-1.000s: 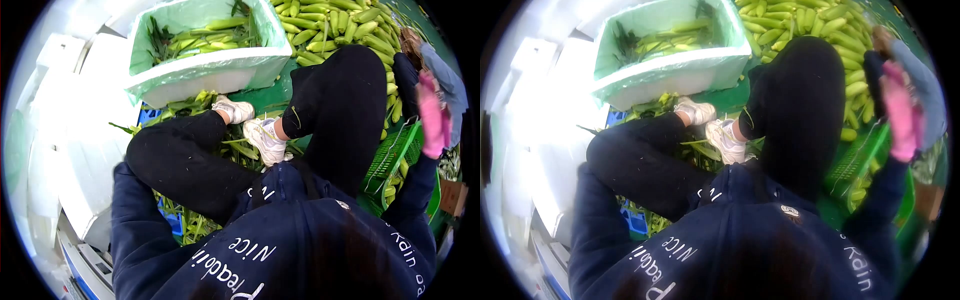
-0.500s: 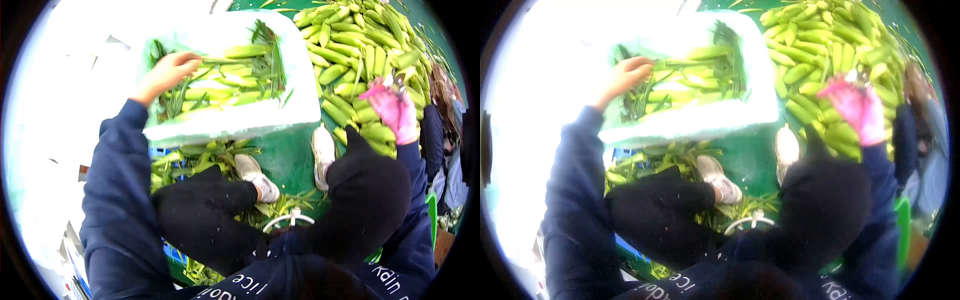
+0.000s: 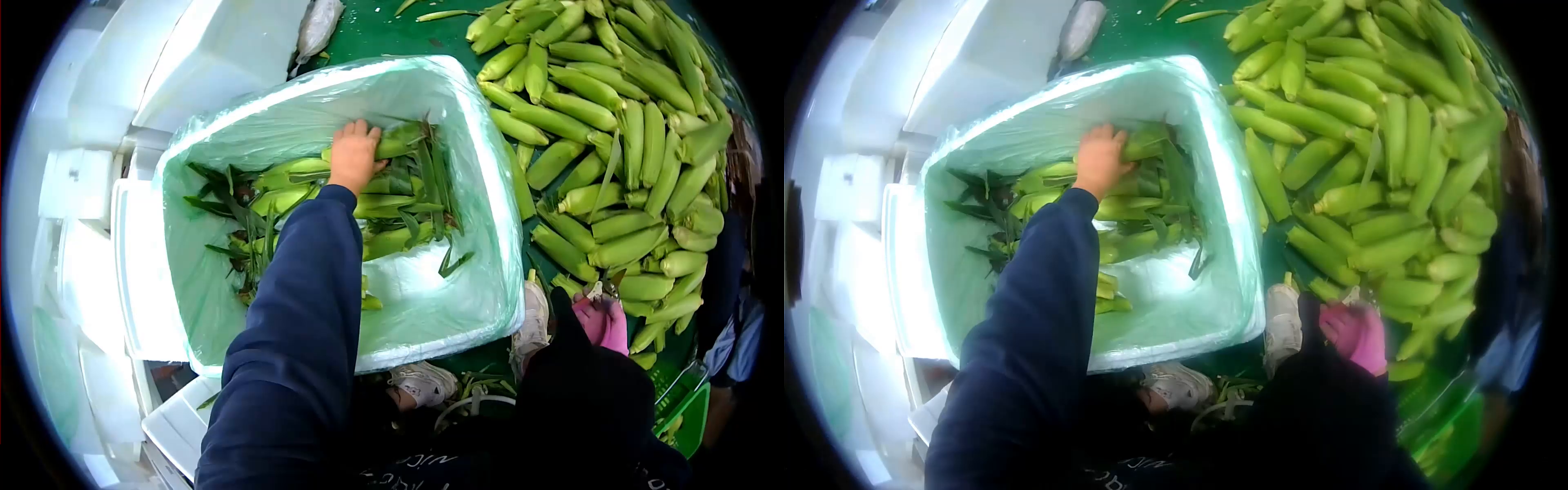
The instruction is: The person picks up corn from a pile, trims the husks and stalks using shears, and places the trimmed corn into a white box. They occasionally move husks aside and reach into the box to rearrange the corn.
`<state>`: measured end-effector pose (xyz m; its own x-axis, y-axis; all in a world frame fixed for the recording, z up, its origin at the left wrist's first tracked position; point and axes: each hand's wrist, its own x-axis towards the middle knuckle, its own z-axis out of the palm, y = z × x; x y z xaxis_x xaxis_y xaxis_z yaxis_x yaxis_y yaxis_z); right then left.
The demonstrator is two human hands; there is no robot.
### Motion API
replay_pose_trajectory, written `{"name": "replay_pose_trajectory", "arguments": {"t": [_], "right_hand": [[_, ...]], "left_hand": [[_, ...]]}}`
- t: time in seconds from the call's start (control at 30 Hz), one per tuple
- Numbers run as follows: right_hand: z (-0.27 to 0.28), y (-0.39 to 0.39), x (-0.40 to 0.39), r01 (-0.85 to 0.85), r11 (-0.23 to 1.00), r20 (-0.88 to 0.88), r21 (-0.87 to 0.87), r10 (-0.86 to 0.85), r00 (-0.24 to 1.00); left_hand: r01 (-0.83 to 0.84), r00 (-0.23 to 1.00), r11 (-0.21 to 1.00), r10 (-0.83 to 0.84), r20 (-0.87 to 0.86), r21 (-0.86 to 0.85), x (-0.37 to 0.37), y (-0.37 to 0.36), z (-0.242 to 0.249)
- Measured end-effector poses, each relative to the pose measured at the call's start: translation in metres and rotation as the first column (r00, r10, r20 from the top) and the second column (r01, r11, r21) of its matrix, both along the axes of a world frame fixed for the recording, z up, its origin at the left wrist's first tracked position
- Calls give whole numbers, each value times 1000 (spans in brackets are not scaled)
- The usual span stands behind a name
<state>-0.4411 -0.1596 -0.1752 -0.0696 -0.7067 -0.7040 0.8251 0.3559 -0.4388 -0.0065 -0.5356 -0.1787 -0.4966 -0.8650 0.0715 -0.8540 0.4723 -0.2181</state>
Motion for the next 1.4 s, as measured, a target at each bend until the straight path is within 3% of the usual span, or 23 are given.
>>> {"name": "replay_pose_trajectory", "arguments": {"t": [0.07, 0.1, 0.2, 0.23, 0.3, 0.33, 0.37, 0.4, 0.43, 0.47, 0.53, 0.57, 0.6, 0.67, 0.73, 0.77, 0.87, 0.93, 1.0, 1.07, 1.2, 1.27, 1.4], "right_hand": [[24, -34, -1, -52, 997, -54, -50, 49, 997], [72, -57, 19, 5, 1000, -162, -19, -8, 987], [68, -96, -47, -280, 823, -114, -494, 257, 960], [84, -106, -46, -142, 890, -169, -433, 75, 983], [121, -130, -55, -228, 801, -212, -553, 129, 969], [137, -139, -57, -225, 783, -205, -579, 127, 971], [154, -146, -58, -233, 739, -178, -633, 154, 972], [170, -148, -53, -205, 738, -194, -643, 102, 976], [192, -146, -42, -235, 683, -225, -691, 106, 969], [214, -139, -29, -265, 629, -253, -731, 110, 961], [252, -118, -7, -381, 574, -348, -725, 172, 921], [279, -98, 18, -421, 577, -351, -700, 236, 906], [289, -79, 40, -477, 551, -391, -684, 275, 878], [294, -43, 79, -596, 492, -463, -634, 376, 803], [282, -6, 112, -719, 436, -471, -541, 552, 688], [271, 15, 129, -766, 359, -485, -533, 612, 624], [254, 49, 160, -942, 0, -740, -334, 620, 262], [246, 58, 171, -955, -131, -820, -265, 551, 152], [255, 59, 179, -965, -191, -780, -179, 626, 20], [254, 59, 188, -971, -175, -815, -162, 578, 32], [262, 39, 201, -898, -435, -974, 61, 170, -148], [263, 33, 209, -890, -449, -969, -72, 244, -45], [257, 14, 222, -821, -570, -854, -30, 441, -275]], "left_hand": [[30, 999, 999, -30, 15, -11, 5, 2, 7], [12, 996, 998, -7, -93, 62, 13, 5, 4], [44, 993, 967, -16, -115, 252, 32, 10, 43], [47, 990, 937, 4, -144, 346, 30, 14, 75], [100, 875, 955, 50, -482, 280, 39, 33, 105], [127, 775, 965, 46, -630, 228, 43, 41, 120], [69, 585, 897, 319, -746, 437, 46, 55, 133], [40, 391, 884, 416, -821, 466, 52, 65, 135], [67, 84, 835, 541, -837, 546, 51, 84, 149], [131, -228, 784, 619, -751, 607, 53, 106, 161], [610, -473, 705, 691, -547, 362, 60, 164, 203], [715, -515, 645, 747, -420, 270, 59, 197, 219], [766, -550, 610, 785, -286, 202, 55, 230, 229], [728, -596, 647, 760, -257, 227, 39, 292, 236], [760, -642, 640, 766, -19, 111, 28, 350, 229], [706, -696, 683, 718, 4, 189, 20, 375, 223], [671, -600, 603, 783, -162, 431, 20, 440, 187], [608, -609, 649, 751, -257, 458, 12, 482, 200], [569, -577, 652, 751, -321, 501, 13, 513, 213], [571, -516, 623, 779, -356, 534, 18, 536, 227], [554, -393, 603, 798, -458, 575, 20, 562, 237], [575, -379, 577, 816, -436, 580, 19, 565, 231], [680, -454, 518, 853, -256, 518, 11, 574, 204]]}}
